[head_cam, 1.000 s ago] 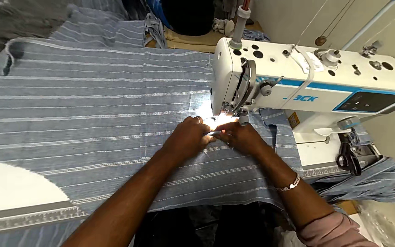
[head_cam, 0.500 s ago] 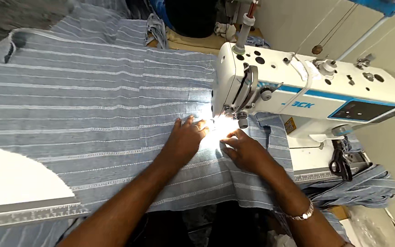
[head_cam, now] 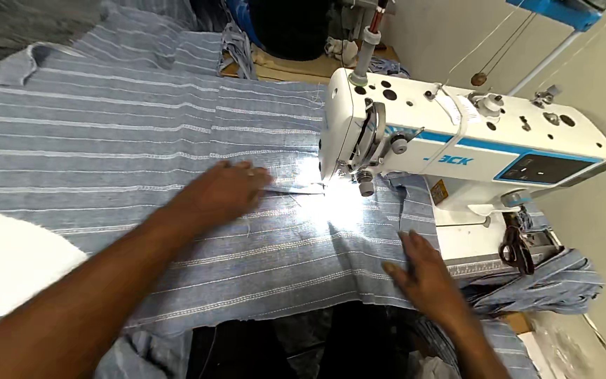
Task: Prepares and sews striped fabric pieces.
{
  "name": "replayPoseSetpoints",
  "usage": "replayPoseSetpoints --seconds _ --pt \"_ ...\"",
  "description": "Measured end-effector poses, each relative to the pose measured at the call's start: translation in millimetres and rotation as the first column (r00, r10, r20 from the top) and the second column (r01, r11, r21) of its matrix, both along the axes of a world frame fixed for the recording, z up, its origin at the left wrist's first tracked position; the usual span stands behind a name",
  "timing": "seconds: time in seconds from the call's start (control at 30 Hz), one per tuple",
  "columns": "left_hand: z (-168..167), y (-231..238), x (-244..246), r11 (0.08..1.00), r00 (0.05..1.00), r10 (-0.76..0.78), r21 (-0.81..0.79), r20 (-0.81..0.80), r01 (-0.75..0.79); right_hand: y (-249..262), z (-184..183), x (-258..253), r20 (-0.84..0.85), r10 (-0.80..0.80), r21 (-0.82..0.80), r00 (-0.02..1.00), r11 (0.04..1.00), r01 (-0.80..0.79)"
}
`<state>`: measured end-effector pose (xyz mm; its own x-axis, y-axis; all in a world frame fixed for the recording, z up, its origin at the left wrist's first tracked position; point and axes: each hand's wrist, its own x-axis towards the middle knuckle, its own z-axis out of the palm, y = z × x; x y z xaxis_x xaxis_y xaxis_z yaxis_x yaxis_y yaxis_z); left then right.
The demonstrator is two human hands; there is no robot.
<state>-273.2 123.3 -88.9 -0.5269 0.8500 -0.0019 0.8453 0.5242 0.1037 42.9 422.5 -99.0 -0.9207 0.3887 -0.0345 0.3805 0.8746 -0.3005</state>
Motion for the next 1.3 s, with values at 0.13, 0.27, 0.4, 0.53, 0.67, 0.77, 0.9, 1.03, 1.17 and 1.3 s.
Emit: replayPoseSetpoints --seconds 0.13,0.27,0.4,0.53,0.67,0.77,0.9,1.03,1.17,1.3 --pt "-21 -69 26 0.955 0.959 0.281 0.114 -0.039 -0.276 13 -24 -56 -0.029 0.207 0.157 0.978 0.967 -0.200" --pt "6 -41 162 0.846 0.861 0.508 -0.179 -0.017 -0.503 89 -8 -135 -0.129 0.262 0.260 0.956 0.940 -0.222" --pt "69 -17 209 0.873 0.868 0.405 -0.404 0.285 -0.275 55 43 -93 -0.356 0.043 0.120 0.933 0.993 0.000" --pt "54 -37 87 0.964 0.951 0.264 -0.026 0.162 -0.264 17 7 40 0.005 -0.205 -0.222 0.979 0.954 0.201" --pt "-1 -96 -4 0.905 0.906 0.423 0.043 0.002 -0.422 -17 -72 88 0.118 -0.204 -0.627 0.972 0.743 0.232" --pt "-19 -115 10 0.844 0.844 0.535 0.057 -0.029 -0.533 -32 -78 90 -0.076 -0.224 -0.763 0.972 0.640 0.088" --pt "-17 -144 39 0.769 0.769 0.639 0.026 -0.006 -0.638 40 -78 111 0.091 -0.240 -0.608 0.967 0.755 0.245" --pt "-17 -188 46 0.690 0.691 0.723 0.020 0.012 -0.723 49 -37 114 0.200 -0.210 -0.330 0.957 0.905 0.268" --pt "-16 -222 50 0.627 0.633 0.771 0.100 0.061 -0.773 -55 11 62 -0.011 -0.288 -0.702 0.957 0.684 0.198" --pt "-17 -227 47 0.630 0.642 0.756 0.127 0.129 -0.767 -135 -13 -2 -0.023 -0.290 -0.833 0.957 0.535 0.142"
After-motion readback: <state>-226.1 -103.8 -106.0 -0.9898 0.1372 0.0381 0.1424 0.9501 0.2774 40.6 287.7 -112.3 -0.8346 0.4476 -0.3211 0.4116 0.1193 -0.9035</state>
